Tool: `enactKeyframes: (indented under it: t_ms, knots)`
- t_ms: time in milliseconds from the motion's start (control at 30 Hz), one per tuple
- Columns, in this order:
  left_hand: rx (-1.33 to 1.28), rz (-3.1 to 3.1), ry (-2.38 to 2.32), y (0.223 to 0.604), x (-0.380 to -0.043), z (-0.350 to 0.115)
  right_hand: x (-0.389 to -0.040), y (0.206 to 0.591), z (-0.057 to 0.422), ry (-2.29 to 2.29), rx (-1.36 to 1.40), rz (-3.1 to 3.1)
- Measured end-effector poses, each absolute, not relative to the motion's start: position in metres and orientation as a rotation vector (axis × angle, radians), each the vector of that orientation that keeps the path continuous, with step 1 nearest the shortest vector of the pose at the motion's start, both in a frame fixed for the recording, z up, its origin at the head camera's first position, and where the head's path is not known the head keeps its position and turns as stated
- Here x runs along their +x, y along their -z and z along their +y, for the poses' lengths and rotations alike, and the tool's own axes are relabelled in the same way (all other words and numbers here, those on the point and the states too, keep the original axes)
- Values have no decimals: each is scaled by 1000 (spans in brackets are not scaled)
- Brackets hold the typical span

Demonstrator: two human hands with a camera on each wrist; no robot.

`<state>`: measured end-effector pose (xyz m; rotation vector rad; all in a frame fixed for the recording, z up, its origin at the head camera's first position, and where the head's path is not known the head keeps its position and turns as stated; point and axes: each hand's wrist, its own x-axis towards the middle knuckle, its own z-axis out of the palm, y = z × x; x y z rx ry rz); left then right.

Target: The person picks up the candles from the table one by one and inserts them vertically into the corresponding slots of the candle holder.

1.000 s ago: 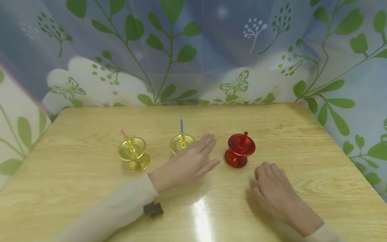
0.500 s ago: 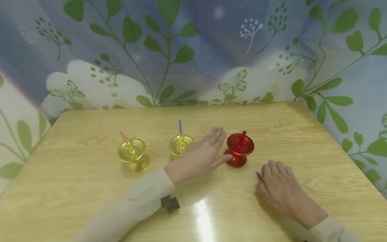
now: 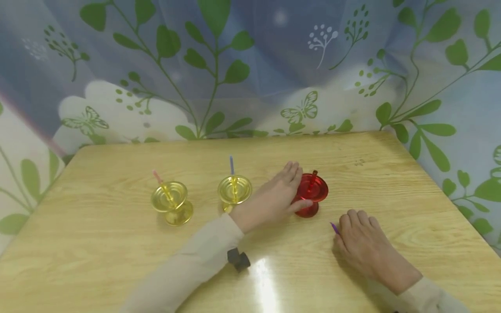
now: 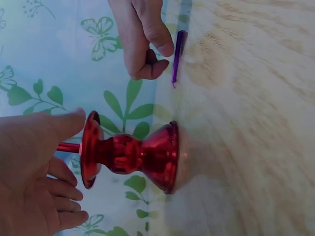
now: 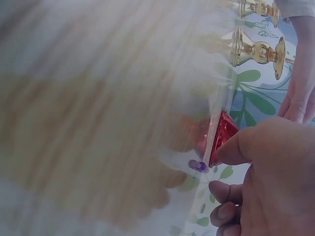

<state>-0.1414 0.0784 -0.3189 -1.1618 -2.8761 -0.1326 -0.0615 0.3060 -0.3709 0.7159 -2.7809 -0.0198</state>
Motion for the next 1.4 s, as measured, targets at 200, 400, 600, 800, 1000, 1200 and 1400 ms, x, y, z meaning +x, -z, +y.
enactKeyframes:
  t_ms: [200, 400, 600, 800, 1000, 1200, 1400]
  knots:
    - [-1188, -2905, 129, 323, -144, 80, -61, 372, 307, 20, 718, -2795]
    - [-1181, -2915, 135, 325, -146, 80, -63, 370, 304, 19, 677, -2927]
    - [-1177, -2916, 145, 327, -147, 80, -65, 375, 299, -1, 737, -2771]
    - [-1187, -2930, 177, 325, -149, 81, -66, 375, 299, 22, 750, -2734]
    - [-1169, -2969, 174, 326, -147, 79, -67, 376, 298, 9, 751, -2811]
    - [-1187, -2952, 150, 326, -147, 77, -68, 376, 294, 2, 753, -2842]
    - [-1186, -2950, 164, 326, -149, 80, -68, 376, 296, 47, 787, -2808]
